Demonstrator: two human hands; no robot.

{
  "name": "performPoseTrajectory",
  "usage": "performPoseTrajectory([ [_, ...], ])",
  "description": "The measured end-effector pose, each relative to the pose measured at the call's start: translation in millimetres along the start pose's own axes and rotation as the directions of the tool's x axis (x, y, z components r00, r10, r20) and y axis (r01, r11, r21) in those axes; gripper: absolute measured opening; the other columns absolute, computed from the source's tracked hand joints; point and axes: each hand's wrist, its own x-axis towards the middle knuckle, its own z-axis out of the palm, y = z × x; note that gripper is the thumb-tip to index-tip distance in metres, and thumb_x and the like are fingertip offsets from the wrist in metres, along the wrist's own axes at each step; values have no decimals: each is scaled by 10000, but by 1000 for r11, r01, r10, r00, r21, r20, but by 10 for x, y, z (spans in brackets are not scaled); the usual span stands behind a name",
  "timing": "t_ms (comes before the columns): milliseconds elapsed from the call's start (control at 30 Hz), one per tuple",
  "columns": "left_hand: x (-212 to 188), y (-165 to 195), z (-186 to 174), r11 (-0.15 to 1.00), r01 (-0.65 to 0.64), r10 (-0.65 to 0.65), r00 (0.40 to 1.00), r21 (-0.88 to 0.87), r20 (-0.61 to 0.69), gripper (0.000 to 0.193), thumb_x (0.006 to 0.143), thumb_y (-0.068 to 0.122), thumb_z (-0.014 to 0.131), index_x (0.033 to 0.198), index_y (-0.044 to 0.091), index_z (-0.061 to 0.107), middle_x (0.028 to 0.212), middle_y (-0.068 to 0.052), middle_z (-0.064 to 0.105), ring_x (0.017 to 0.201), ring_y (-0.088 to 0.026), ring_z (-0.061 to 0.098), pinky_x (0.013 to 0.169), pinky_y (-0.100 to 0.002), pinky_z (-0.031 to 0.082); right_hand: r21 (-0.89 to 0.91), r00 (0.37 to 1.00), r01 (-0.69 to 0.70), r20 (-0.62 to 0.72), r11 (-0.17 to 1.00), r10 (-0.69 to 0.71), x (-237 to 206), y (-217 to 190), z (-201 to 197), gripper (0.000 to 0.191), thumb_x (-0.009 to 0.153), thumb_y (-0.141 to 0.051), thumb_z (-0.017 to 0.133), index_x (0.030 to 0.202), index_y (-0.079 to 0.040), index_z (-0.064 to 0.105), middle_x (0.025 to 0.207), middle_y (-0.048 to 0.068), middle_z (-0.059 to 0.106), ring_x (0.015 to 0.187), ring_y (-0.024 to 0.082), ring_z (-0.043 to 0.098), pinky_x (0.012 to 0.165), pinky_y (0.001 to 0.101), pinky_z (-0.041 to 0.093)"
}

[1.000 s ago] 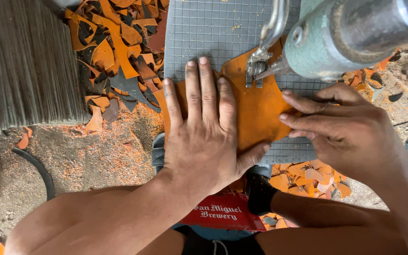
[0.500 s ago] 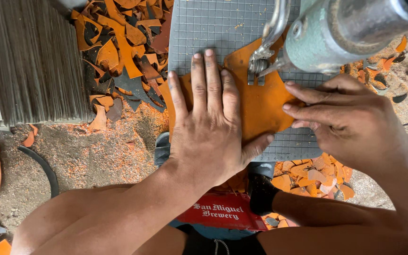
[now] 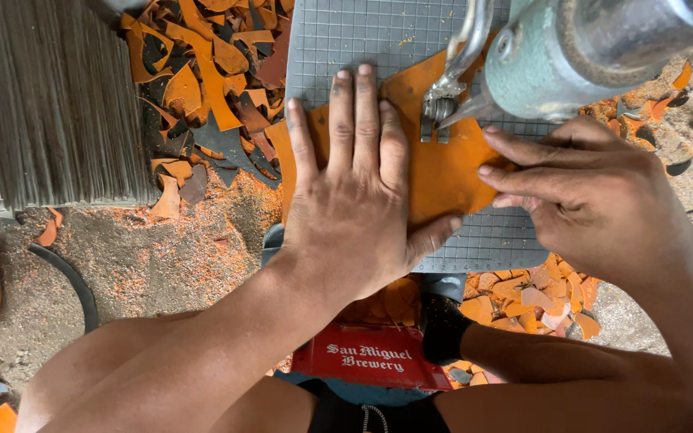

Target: The person uses a vertical cutting machine to cut an orange leather sheet on a gridded mat. They guide the material with both hands, rotating and repositioning it to follow curved and straight cut lines, producing offcuts that accumulate on the floor.

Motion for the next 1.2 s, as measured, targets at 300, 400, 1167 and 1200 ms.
performPoseTrajectory([
  [300, 77, -89, -26, 997, -66, 64, 997, 39, 43, 1141, 870, 819, 382, 1492, -133, 288, 1603, -350, 118, 1510, -457, 85, 1143, -758, 76, -18, 1000, -14, -16, 1000, 14, 10, -23, 2, 333, 789, 70, 730, 1094, -50, 790, 1279, 83, 739, 828, 149, 656, 671, 268, 593],
  [400, 100, -124, -52, 995, -89, 88, 996, 37, 31, 1127, 877, 807, 384, 1504, -124, 283, 1605, -345, 125, 1509, -450, 90, 1149, -747, 74, -20, 1000, -2, -24, 1000, 1, 18, -44, -12, 345, 781, 72, 726, 1099, -49, 786, 1290, 96, 732, 872, 161, 673, 692, 268, 598],
  [1167, 239, -267, -107, 981, -192, 192, 981, 15, -36, 1121, 900, 819, 401, 1536, -99, 307, 1637, -279, 179, 1538, -378, 128, 1164, -759, 40, -101, 994, 13, -102, 995, -24, 66, -184, -30, 336, 732, 75, 773, 1060, 3, 775, 1213, 165, 732, 936, 255, 729, 744, 340, 591],
  [1200, 235, -268, -113, 982, -190, 190, 981, 10, -34, 1121, 901, 819, 405, 1537, -100, 308, 1640, -277, 174, 1540, -378, 126, 1163, -762, 38, -94, 994, 6, -112, 996, -17, 71, -203, -32, 341, 729, 79, 770, 1061, 1, 774, 1213, 165, 731, 945, 262, 726, 756, 341, 598],
])
